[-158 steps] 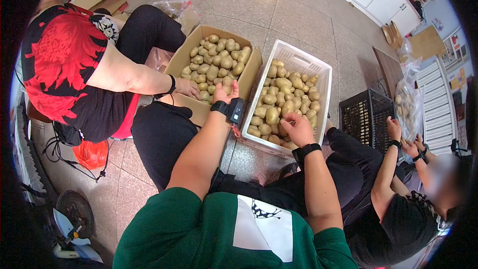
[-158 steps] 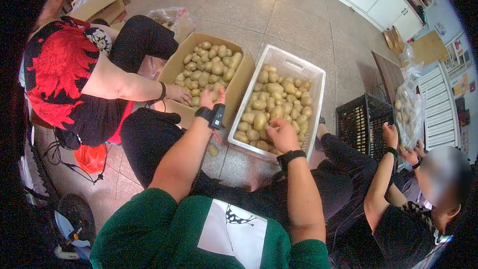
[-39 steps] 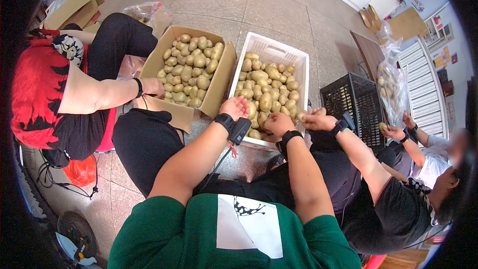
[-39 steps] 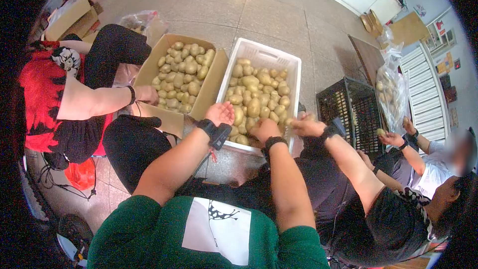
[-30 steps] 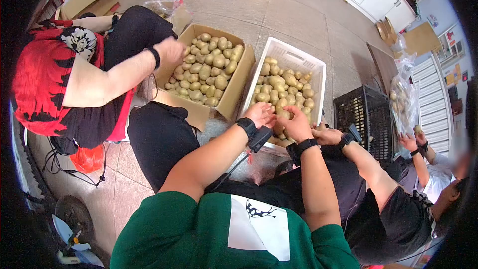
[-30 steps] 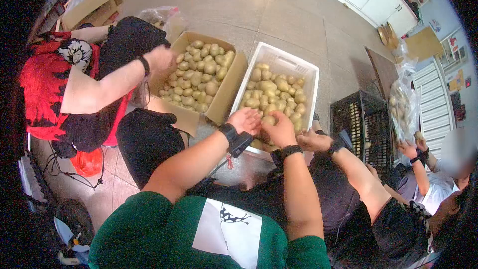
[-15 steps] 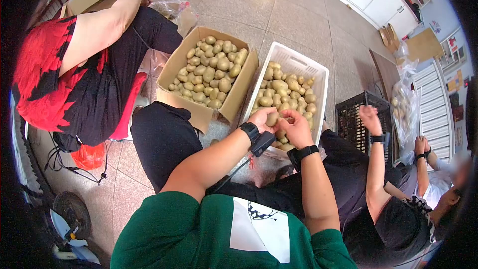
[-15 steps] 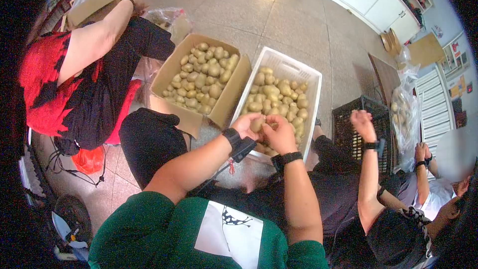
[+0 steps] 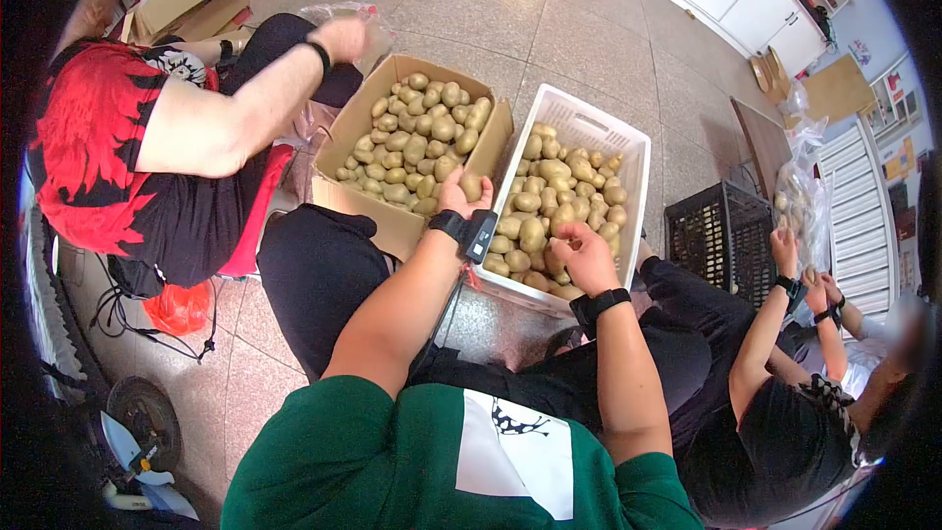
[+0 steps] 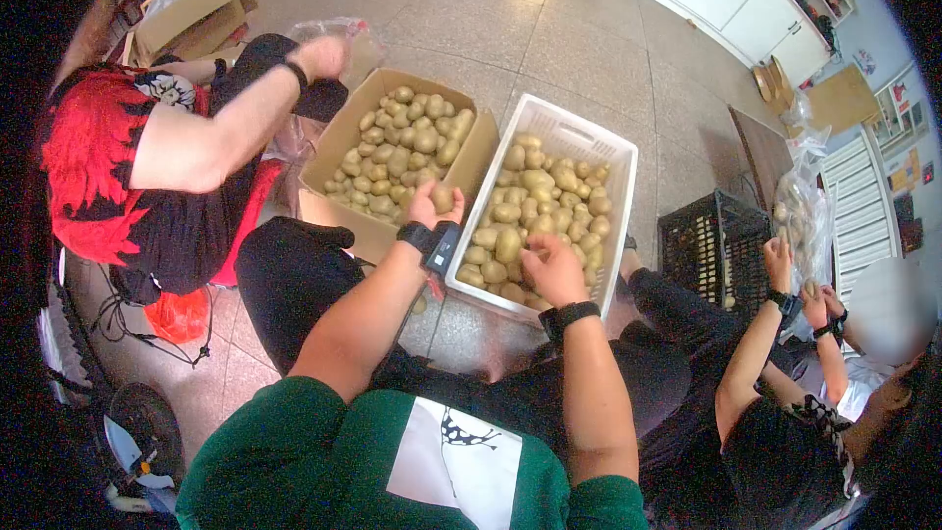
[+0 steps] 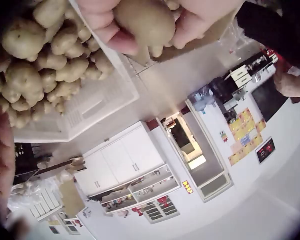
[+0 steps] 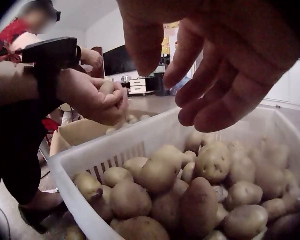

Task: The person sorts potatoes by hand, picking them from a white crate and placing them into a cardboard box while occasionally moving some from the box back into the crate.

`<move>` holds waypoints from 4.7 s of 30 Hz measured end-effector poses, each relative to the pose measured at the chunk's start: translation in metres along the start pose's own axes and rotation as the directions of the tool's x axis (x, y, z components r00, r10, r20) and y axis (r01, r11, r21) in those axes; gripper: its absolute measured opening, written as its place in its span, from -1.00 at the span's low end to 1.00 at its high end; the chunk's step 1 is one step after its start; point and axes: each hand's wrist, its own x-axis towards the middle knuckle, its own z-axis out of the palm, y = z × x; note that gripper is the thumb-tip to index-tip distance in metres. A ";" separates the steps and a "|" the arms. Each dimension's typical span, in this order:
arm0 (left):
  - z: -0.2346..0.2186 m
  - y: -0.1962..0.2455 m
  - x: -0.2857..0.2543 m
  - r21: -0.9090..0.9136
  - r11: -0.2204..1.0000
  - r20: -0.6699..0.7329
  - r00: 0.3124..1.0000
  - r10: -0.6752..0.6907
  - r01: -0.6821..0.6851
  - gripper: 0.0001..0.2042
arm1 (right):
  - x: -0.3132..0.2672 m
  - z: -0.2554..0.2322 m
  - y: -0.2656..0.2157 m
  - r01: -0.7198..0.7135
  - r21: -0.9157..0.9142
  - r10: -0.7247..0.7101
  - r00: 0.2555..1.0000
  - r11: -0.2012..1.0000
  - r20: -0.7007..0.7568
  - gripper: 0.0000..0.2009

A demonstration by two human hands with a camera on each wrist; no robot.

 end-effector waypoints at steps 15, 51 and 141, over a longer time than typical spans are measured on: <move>-0.039 0.041 0.039 -0.137 0.982 -0.192 0.976 0.105 -0.133 -0.52 | -0.003 0.009 0.006 -0.008 -0.098 0.010 1.000 0.995 0.024 -0.79; -0.028 -0.010 0.023 -0.052 0.998 -0.095 0.995 -0.036 0.032 -0.61 | 0.003 0.000 0.027 -0.114 -0.117 0.123 0.990 0.987 0.071 -0.71; -0.008 -0.047 -0.014 0.589 0.746 0.066 0.901 -0.429 0.312 -0.84 | 0.011 0.000 -0.027 0.160 -0.052 -0.158 0.987 0.986 0.038 -0.85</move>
